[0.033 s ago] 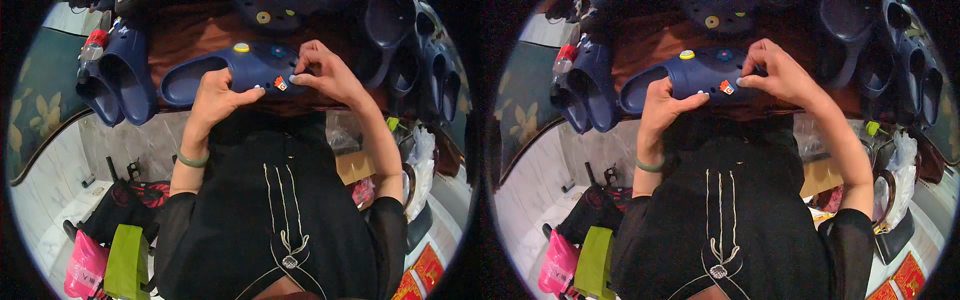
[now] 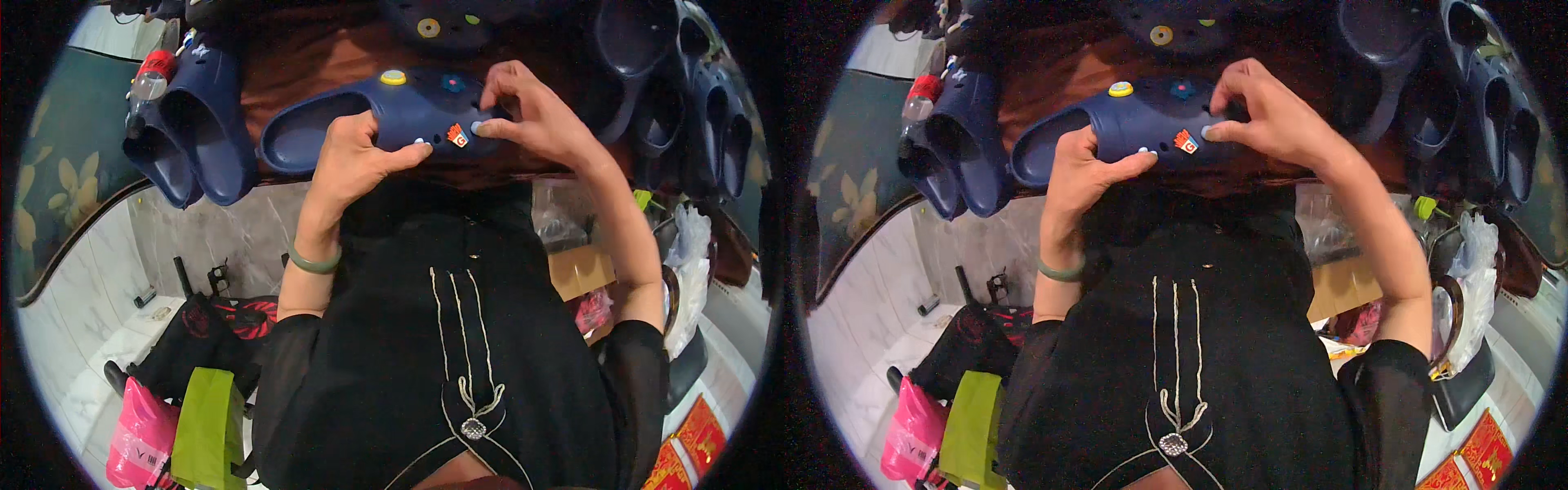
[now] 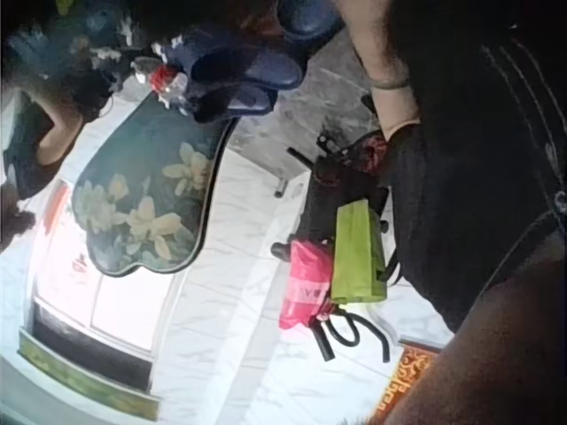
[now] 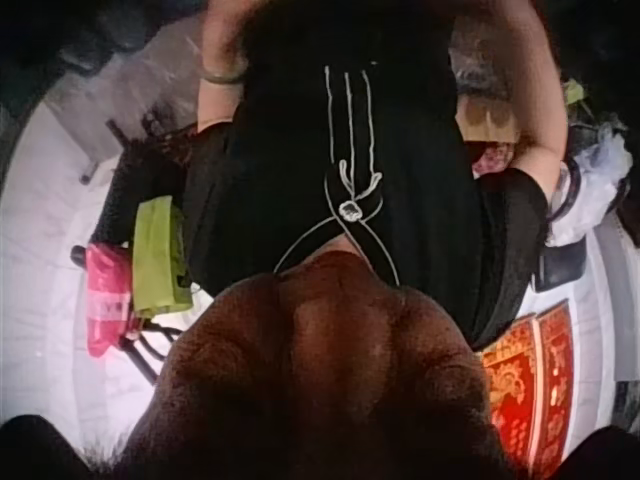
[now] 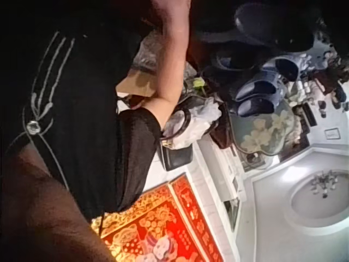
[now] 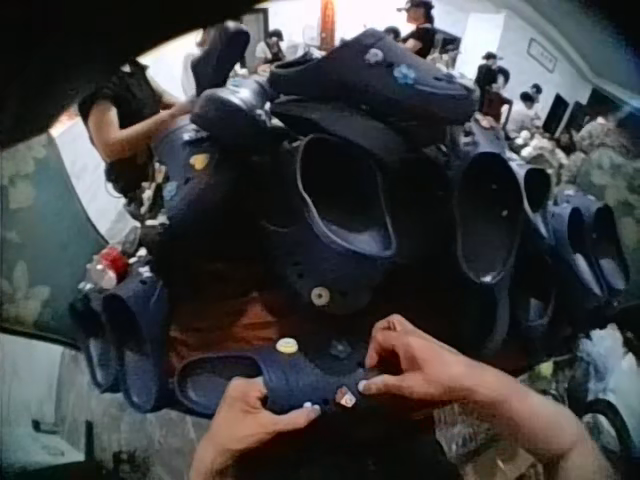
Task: Applying decorative jibbitz charms to the holes of rubber clogs.
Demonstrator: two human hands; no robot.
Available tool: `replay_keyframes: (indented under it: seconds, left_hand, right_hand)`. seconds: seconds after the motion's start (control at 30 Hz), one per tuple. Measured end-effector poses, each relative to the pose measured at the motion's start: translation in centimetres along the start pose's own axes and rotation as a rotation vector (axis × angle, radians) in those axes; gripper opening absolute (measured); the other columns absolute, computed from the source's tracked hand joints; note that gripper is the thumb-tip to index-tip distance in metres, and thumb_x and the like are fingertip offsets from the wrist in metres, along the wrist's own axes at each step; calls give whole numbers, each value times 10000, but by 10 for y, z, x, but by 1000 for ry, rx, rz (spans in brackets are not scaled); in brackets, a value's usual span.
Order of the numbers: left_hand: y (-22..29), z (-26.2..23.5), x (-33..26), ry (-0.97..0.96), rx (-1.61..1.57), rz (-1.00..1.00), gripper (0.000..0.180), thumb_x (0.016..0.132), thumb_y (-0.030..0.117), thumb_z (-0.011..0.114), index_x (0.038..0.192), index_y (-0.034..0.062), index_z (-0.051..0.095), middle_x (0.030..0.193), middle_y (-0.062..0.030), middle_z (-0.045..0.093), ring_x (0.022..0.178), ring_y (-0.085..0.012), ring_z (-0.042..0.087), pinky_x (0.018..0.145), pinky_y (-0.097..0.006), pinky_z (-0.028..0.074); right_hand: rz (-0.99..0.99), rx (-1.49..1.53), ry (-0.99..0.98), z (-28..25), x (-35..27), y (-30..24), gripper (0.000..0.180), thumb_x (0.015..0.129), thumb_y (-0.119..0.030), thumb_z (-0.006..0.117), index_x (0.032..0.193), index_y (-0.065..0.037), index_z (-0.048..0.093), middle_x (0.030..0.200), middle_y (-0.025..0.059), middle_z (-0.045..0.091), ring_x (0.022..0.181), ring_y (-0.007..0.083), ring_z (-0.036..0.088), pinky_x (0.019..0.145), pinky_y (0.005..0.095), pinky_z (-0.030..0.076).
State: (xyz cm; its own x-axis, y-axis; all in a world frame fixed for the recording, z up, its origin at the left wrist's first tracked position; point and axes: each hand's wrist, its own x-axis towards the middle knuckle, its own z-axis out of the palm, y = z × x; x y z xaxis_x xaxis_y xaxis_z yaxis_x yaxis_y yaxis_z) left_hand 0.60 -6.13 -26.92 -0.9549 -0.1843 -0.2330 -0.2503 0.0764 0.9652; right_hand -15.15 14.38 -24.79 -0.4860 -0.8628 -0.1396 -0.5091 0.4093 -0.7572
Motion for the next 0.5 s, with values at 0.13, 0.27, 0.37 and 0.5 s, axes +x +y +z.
replay_keyframes:
  seconds: [0.13, 0.27, 0.37, 0.5]
  left_hand:
    - [-10, 3, 3, 31, 21, 91, 255, 726, 123, 764, 927, -13, 686, 812, -38, 703, 727, -64, 609, 685, -238, 494]
    - [-1, 3, -1, 51, 113, 116, 251, 724, 128, 760, 925, -3, 687, 804, -52, 708, 716, -85, 628, 676, -248, 495]
    - [-4, 6, 0, 69, 103, 160, 249, 722, 124, 758, 925, -2, 687, 791, -52, 706, 703, -87, 629, 666, -252, 495]
    - [-7, 6, 0, 59, 153, 196, 242, 724, 117, 753, 922, -3, 686, 780, -52, 702, 691, -84, 624, 662, -251, 494]
  right_hand:
    - [175, -22, -117, -1, 8, -12, 460, 768, -186, 730, 1125, -28, 486, 1072, 185, 533, 1051, 343, 533, 894, 373, 422]
    - [94, -92, -79, 7, 8, -12, 363, 768, -124, 723, 1031, -10, 500, 1099, 196, 526, 1047, 371, 530, 884, 389, 429]
    - [-56, -183, 32, 20, 4, 1, 307, 752, -87, 726, 960, -1, 518, 1095, 193, 519, 1033, 381, 524, 867, 399, 435]
    - [-42, -186, 87, 24, 4, 0, 250, 733, -67, 731, 864, 4, 530, 1094, 188, 507, 1023, 382, 513, 855, 417, 436]
